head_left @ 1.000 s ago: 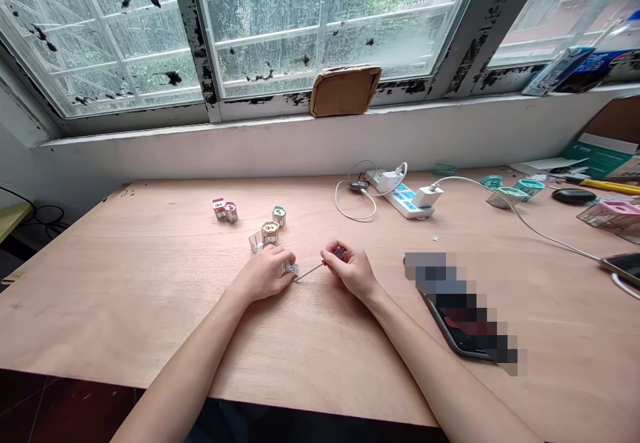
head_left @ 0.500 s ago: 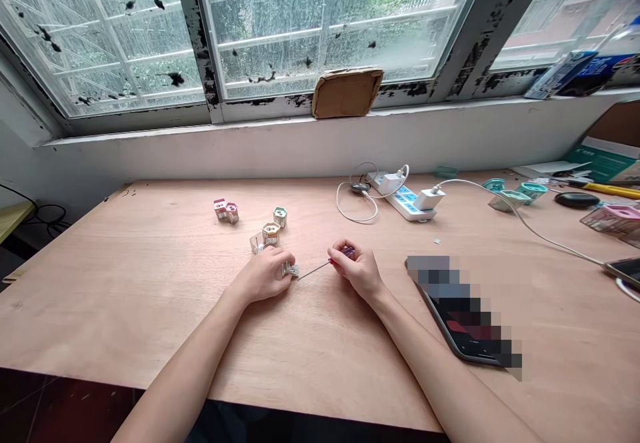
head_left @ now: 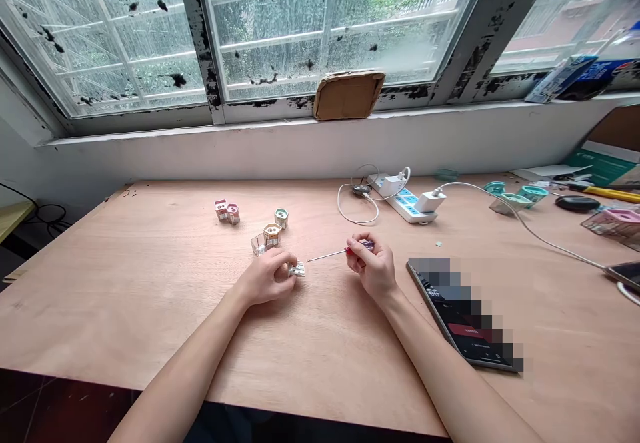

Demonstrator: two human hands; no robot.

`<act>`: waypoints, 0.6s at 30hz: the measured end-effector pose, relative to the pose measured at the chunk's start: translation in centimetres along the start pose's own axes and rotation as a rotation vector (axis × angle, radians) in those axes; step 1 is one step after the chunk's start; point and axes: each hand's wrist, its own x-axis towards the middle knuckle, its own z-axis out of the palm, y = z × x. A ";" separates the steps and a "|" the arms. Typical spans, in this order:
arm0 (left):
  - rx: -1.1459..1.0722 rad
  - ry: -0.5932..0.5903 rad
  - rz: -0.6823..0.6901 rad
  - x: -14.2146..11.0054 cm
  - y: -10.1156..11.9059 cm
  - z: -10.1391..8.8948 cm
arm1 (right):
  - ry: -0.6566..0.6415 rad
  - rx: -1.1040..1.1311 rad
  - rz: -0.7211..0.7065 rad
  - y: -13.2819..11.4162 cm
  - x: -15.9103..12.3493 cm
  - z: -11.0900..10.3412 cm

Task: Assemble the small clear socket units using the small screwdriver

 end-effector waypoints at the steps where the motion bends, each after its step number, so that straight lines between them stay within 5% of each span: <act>1: -0.010 0.012 0.010 0.0 0.0 0.0 | 0.011 0.018 0.003 -0.2 0.0 0.0; 18: -0.005 -0.001 0.044 0.0 -0.2 0.4 | -0.026 -0.077 -0.092 -0.8 -0.5 0.7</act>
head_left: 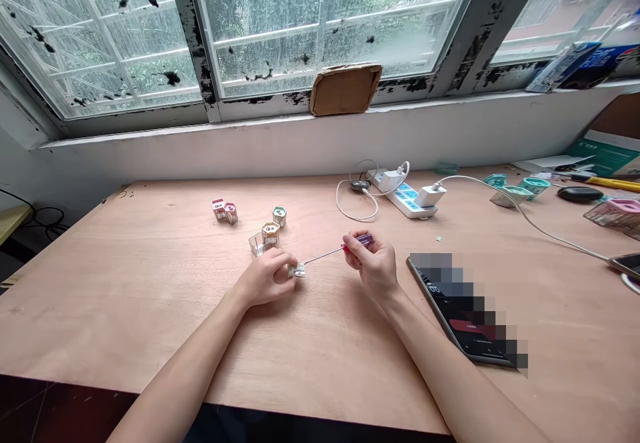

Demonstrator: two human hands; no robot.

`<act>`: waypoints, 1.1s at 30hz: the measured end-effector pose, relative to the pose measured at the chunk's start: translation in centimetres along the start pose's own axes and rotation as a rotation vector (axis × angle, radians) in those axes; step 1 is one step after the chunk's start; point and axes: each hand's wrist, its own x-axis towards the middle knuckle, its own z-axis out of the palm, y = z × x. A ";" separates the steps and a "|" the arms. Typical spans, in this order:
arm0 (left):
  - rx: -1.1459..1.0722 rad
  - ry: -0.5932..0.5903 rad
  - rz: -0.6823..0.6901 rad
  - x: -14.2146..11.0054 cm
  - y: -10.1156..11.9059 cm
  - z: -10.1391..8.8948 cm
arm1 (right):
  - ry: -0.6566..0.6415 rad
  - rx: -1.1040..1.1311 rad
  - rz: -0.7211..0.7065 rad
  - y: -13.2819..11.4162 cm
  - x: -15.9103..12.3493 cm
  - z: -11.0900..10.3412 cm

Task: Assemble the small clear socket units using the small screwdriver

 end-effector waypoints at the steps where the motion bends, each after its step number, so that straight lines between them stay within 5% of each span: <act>1: 0.008 -0.015 0.000 0.0 0.0 0.0 | 0.000 -0.020 -0.011 0.0 -0.1 0.1; 10: 0.033 -0.083 -0.017 0.2 0.4 -0.1 | -0.026 -0.206 -0.067 0.0 -0.6 0.6; 33: 0.042 -0.095 -0.021 0.3 0.5 0.0 | -0.059 -0.253 -0.067 0.4 -0.7 0.6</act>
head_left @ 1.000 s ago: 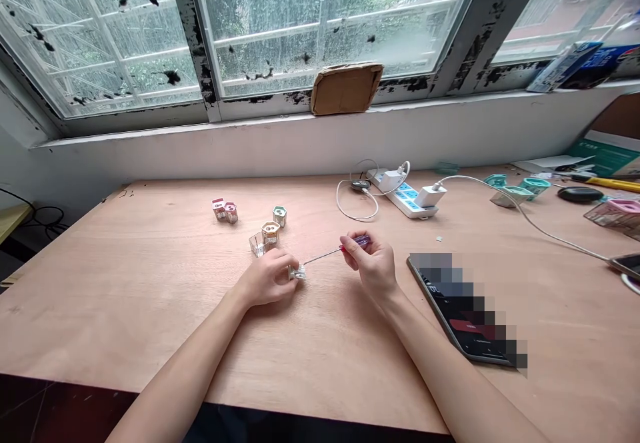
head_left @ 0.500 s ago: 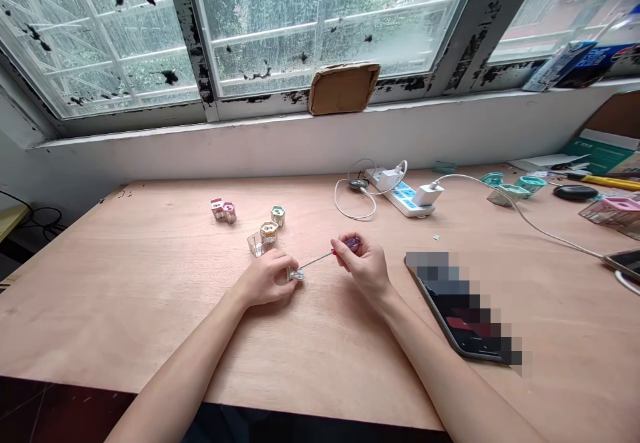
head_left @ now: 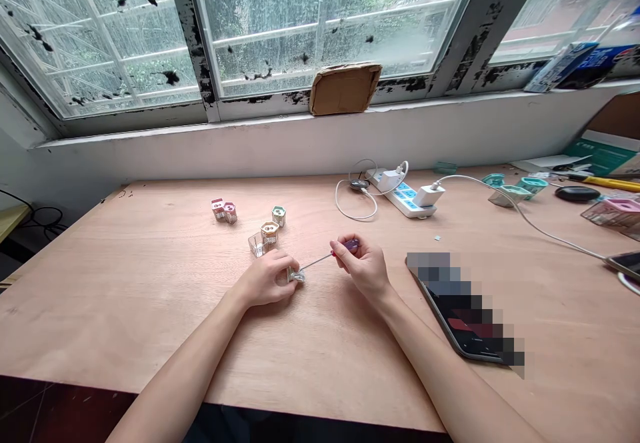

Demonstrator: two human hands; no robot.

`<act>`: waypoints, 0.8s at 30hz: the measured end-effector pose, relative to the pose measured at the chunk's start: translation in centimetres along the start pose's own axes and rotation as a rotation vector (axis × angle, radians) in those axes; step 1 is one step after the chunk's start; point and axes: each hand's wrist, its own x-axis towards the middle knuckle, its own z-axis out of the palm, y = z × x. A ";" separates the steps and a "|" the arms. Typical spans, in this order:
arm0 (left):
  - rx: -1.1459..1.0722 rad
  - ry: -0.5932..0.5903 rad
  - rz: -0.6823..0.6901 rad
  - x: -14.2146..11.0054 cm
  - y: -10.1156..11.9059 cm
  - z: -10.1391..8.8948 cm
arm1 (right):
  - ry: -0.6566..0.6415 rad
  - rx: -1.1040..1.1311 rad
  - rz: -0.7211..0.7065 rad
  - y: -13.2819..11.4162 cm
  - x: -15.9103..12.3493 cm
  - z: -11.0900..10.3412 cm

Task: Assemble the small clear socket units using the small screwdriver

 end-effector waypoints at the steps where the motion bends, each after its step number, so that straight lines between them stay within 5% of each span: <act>1: 0.000 0.000 0.001 0.0 0.0 0.0 | -0.001 0.004 -0.001 0.0 0.0 0.0; 24: -0.006 -0.007 0.000 0.0 0.1 -0.1 | -0.020 -0.018 -0.021 0.2 -0.1 0.2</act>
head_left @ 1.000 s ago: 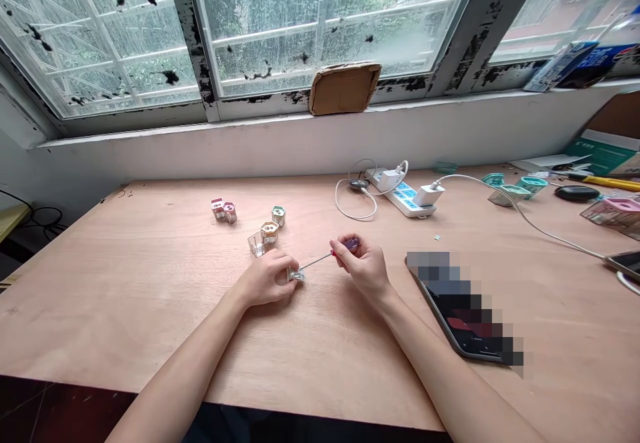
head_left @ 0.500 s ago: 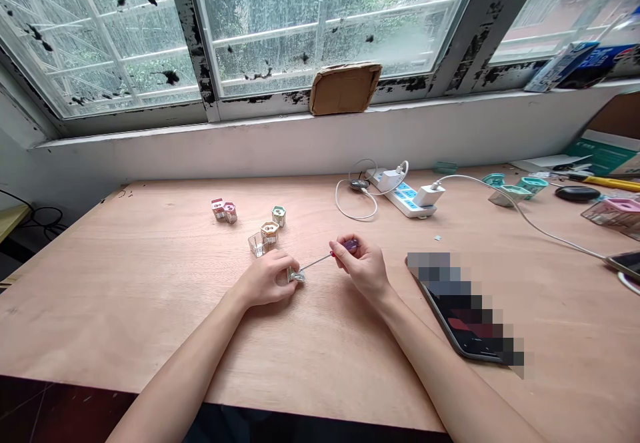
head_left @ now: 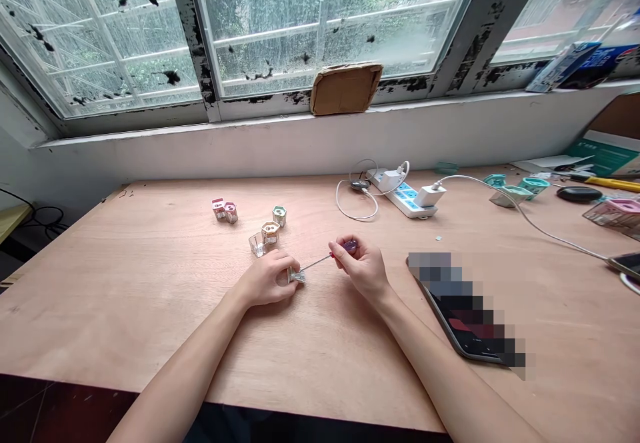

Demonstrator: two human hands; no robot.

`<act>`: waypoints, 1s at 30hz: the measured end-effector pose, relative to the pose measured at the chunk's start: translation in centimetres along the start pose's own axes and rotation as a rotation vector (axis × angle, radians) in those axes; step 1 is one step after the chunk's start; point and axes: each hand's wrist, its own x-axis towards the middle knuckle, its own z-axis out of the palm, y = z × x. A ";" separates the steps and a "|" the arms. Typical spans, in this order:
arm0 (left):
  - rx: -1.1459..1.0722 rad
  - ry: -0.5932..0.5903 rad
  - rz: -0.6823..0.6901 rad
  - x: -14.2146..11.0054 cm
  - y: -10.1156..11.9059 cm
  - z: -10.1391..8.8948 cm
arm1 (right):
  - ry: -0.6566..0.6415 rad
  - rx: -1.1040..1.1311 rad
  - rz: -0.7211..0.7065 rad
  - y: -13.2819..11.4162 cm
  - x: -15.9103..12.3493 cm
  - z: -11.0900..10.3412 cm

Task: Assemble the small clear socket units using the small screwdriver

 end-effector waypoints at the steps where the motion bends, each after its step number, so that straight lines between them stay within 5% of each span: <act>1: 0.000 -0.001 -0.001 0.0 0.0 0.0 | -0.003 -0.004 -0.002 0.0 0.0 0.0; 30: -0.052 0.022 -0.019 -0.1 -0.4 0.1 | -0.003 0.035 -0.031 0.5 0.1 -0.5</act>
